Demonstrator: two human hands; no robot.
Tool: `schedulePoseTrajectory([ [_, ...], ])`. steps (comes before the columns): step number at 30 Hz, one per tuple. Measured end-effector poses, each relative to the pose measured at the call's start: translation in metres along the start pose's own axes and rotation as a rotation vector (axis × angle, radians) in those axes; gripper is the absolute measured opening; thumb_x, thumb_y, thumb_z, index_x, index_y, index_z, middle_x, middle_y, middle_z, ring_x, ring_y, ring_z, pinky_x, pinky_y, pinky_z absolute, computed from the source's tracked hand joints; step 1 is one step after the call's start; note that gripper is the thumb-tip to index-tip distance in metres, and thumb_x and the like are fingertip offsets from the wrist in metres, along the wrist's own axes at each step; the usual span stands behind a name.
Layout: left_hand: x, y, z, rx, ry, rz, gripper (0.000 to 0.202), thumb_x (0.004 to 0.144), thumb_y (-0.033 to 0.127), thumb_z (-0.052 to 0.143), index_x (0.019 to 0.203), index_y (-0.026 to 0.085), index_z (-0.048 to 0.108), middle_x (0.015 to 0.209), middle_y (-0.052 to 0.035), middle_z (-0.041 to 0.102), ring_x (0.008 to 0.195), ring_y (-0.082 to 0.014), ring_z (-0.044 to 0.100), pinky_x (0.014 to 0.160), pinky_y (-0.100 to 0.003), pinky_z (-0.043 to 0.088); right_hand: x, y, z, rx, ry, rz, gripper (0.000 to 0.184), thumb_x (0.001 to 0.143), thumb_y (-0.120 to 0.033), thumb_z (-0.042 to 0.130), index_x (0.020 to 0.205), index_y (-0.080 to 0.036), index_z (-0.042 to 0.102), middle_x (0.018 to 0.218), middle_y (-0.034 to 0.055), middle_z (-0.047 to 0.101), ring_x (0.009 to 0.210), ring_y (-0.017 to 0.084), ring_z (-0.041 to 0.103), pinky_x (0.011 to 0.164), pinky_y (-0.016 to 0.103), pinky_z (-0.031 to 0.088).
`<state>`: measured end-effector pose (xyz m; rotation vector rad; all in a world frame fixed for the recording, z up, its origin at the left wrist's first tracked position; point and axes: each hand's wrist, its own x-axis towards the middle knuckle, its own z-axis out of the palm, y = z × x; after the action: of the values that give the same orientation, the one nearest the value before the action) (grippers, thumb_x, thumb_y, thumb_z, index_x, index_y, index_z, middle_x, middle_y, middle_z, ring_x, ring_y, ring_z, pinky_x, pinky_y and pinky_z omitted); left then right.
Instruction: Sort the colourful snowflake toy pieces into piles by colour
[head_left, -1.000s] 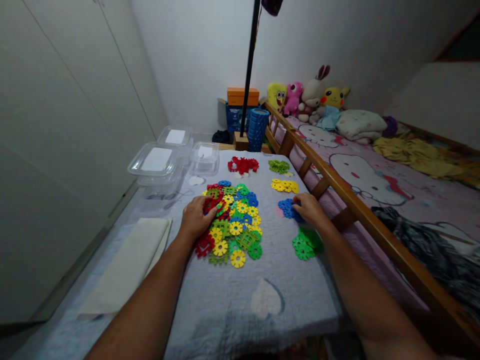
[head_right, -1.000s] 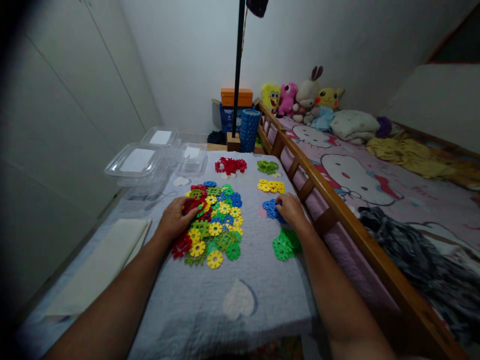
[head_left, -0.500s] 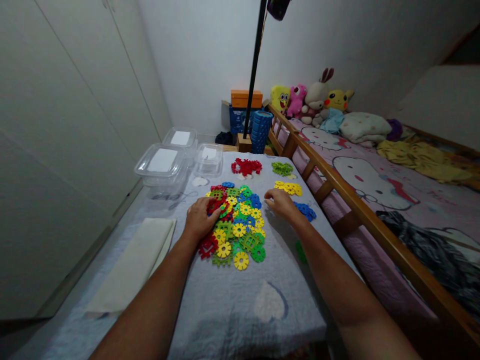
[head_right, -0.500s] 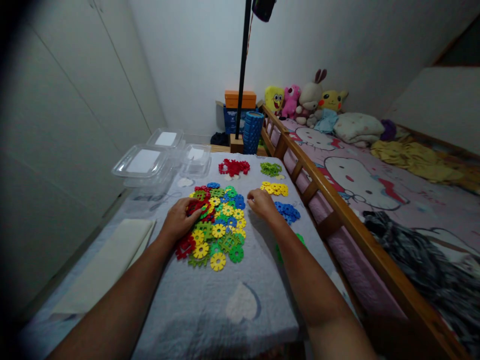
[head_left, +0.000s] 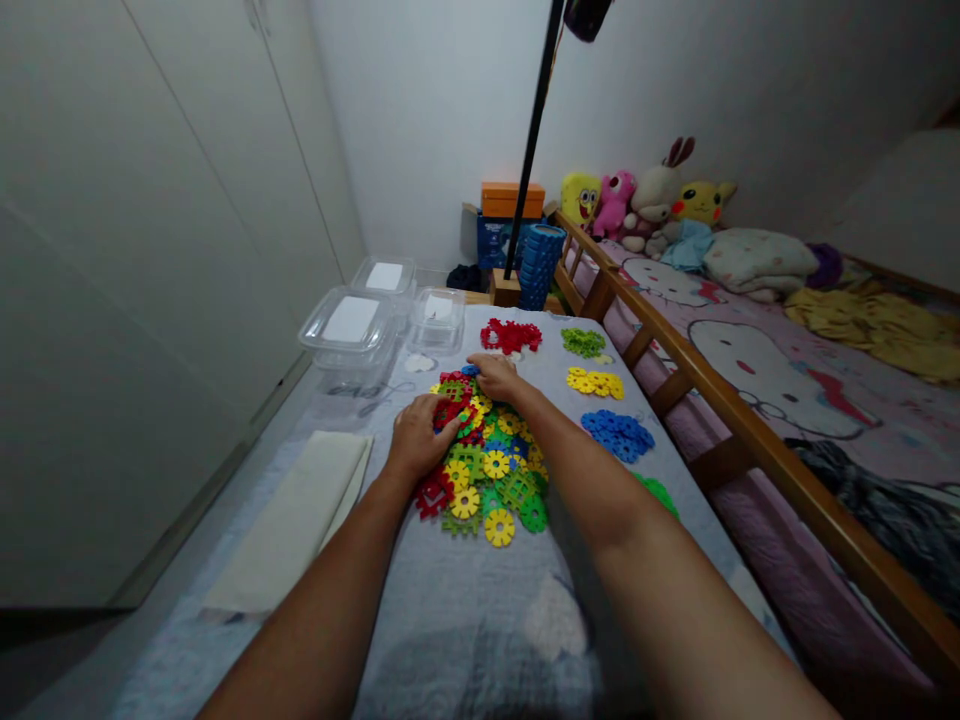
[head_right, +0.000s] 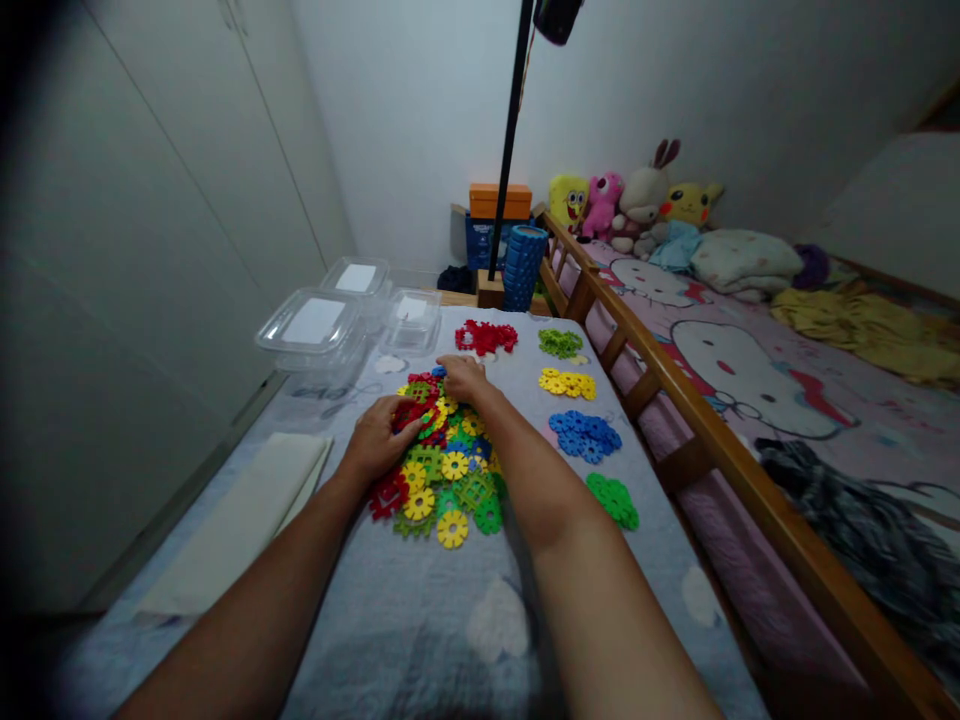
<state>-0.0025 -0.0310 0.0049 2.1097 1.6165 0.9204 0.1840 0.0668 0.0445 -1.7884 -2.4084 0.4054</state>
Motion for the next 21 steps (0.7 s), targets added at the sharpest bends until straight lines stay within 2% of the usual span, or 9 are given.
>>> schedulePoseTrajectory([
  [4,0.000,-0.002,0.001,-0.004,0.007,0.011,0.032,0.087,0.039,0.062,0.115,0.022,0.063,0.120,-0.0099,0.068,0.114,-0.0276,0.062,0.102,-0.044,0.048,0.004,0.000,-0.001,-0.042,-0.048,0.004,0.047,0.091,-0.020,0.052,0.136,-0.027,0.064,0.145,0.0066,0.062,0.131,0.030,0.054,0.107,0.045,0.042],
  [10,-0.001,-0.001,0.000,-0.012,0.005,0.001,0.033,0.086,0.039,0.062,0.114,0.022,0.063,0.120,-0.0096,0.068,0.114,-0.0281,0.062,0.103,-0.045,0.047,-0.014,0.012,-0.002,-0.061,0.068,-0.049,0.037,0.094,-0.022,0.052,0.125,-0.023,0.072,0.130,0.0090,0.071,0.121,0.026,0.061,0.103,0.035,0.043],
  [15,-0.001,0.001,-0.001,-0.017,0.000,-0.005,0.033,0.087,0.043,0.061,0.113,0.023,0.063,0.119,-0.0094,0.068,0.114,-0.0281,0.062,0.102,-0.046,0.048,-0.036,0.021,-0.003,-0.015,0.110,-0.083,0.033,0.097,-0.023,0.051,0.120,-0.021,0.075,0.121,0.0096,0.074,0.114,0.023,0.062,0.102,0.032,0.042],
  [21,0.000,0.002,-0.002,-0.016,0.007,-0.008,0.035,0.087,0.046,0.060,0.113,0.023,0.064,0.118,-0.0098,0.068,0.112,-0.0281,0.063,0.101,-0.045,0.048,-0.059,0.022,-0.005,0.112,0.232,-0.069,0.026,0.093,-0.021,0.059,0.110,-0.020,0.078,0.110,0.0097,0.071,0.108,0.022,0.061,0.100,0.032,0.044],
])
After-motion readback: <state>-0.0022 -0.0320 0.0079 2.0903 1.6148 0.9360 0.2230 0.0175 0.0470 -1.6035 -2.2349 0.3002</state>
